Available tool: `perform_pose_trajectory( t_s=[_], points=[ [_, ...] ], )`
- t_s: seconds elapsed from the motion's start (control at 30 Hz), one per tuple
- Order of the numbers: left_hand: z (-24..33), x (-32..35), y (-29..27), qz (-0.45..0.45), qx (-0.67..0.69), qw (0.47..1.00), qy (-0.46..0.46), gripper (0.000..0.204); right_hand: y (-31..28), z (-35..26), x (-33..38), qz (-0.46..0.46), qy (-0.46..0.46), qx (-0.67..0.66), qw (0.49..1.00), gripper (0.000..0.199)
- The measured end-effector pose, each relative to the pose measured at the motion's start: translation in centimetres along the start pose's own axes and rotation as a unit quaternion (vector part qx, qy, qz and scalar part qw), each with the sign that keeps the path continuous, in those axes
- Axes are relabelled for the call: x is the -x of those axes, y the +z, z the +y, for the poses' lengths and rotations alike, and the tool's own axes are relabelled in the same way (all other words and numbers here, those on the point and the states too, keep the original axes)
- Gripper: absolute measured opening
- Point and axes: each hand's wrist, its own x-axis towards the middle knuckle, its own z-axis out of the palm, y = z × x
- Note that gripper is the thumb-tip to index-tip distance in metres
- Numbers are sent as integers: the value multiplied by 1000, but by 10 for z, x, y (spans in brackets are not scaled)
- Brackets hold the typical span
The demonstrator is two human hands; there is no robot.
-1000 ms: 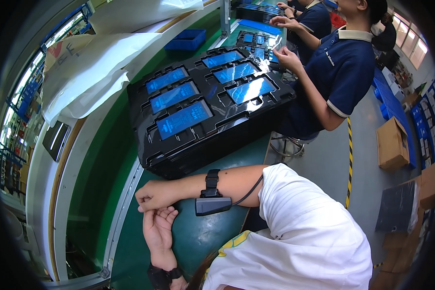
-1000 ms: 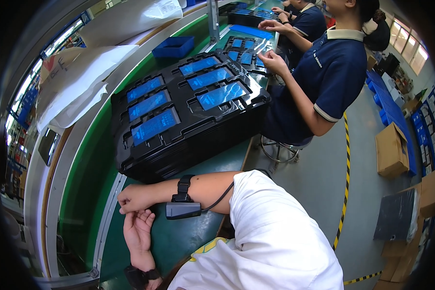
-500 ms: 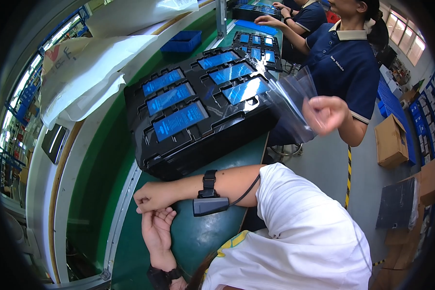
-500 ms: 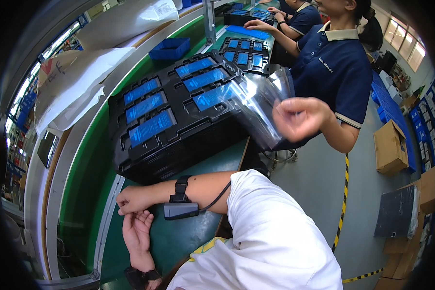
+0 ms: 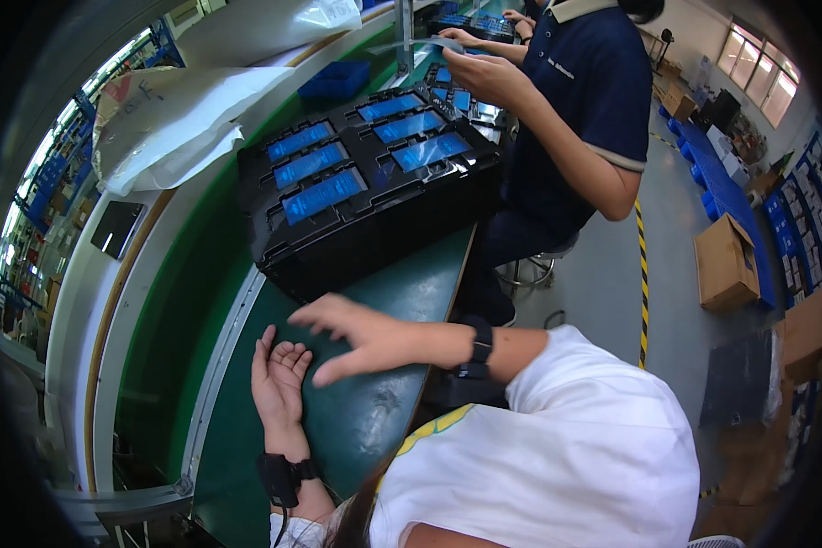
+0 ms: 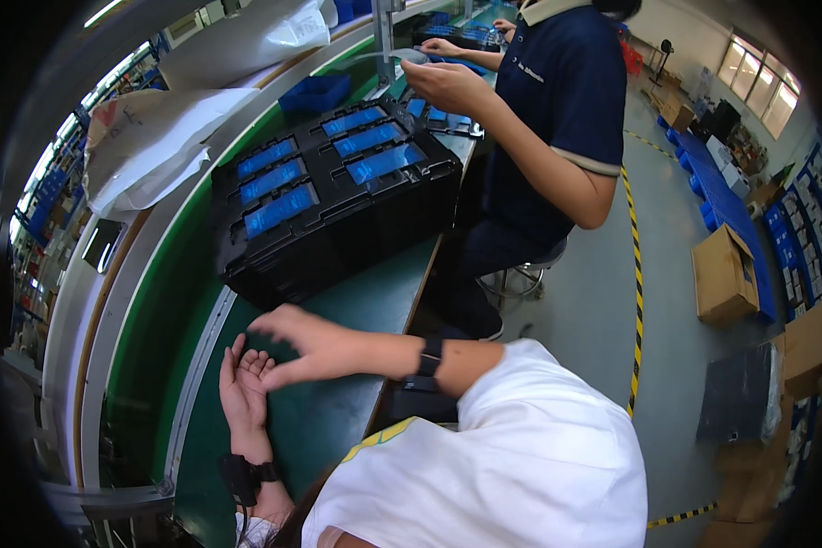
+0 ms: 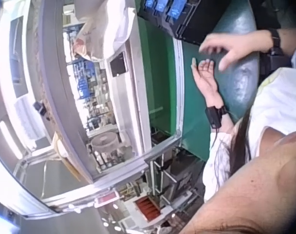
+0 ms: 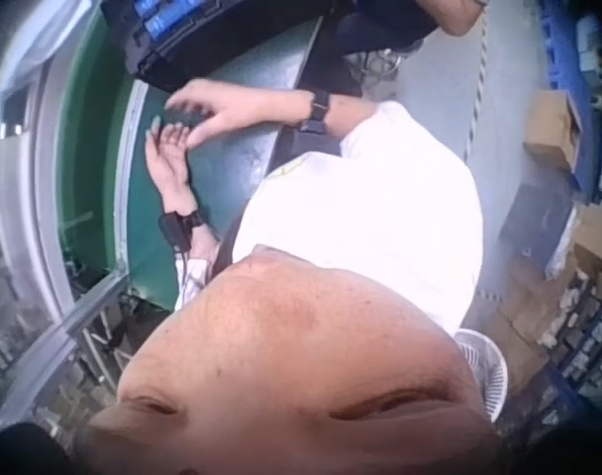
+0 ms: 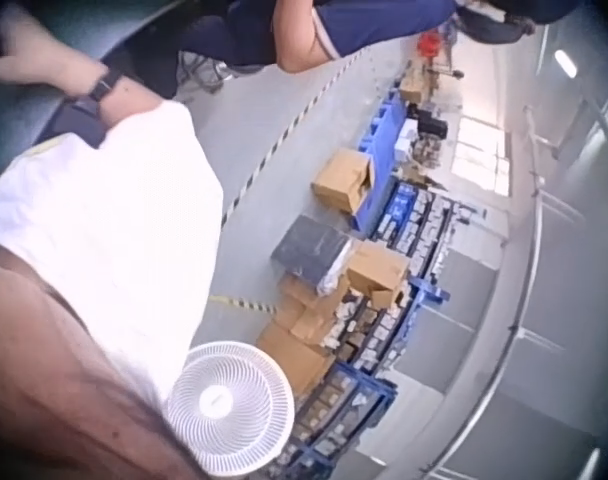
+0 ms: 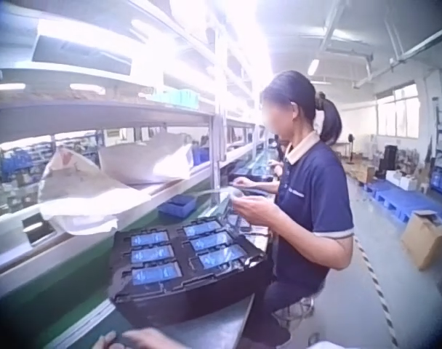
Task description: The recorder puts on and adjusts several wrist-mounted electronics scanners while at a factory workstation.
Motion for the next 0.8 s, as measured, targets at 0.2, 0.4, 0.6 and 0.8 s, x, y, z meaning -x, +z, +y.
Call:
perform_pose_trajectory(
  t_s=[0.2, 0.4, 0.6, 0.8],
  points=[
    [-2, 4, 2, -5, -8, 1000, 13, 35, -96, -92, 40, 320, -253, 477, 779, 55],
    [-3, 3, 0, -7, -9, 1000, 27, 32, -189, -134, -3, 307, -162, 695, 629, 61],
    [-3, 2, 0, -1, -11, 1000, 27, 30, -278, -104, -23, 127, 287, 836, 449, 105],
    [-4, 3, 5, -1, -3, 1000, 24, 29, -238, -132, 5, -56, 505, 607, 611, 42]
  ],
)
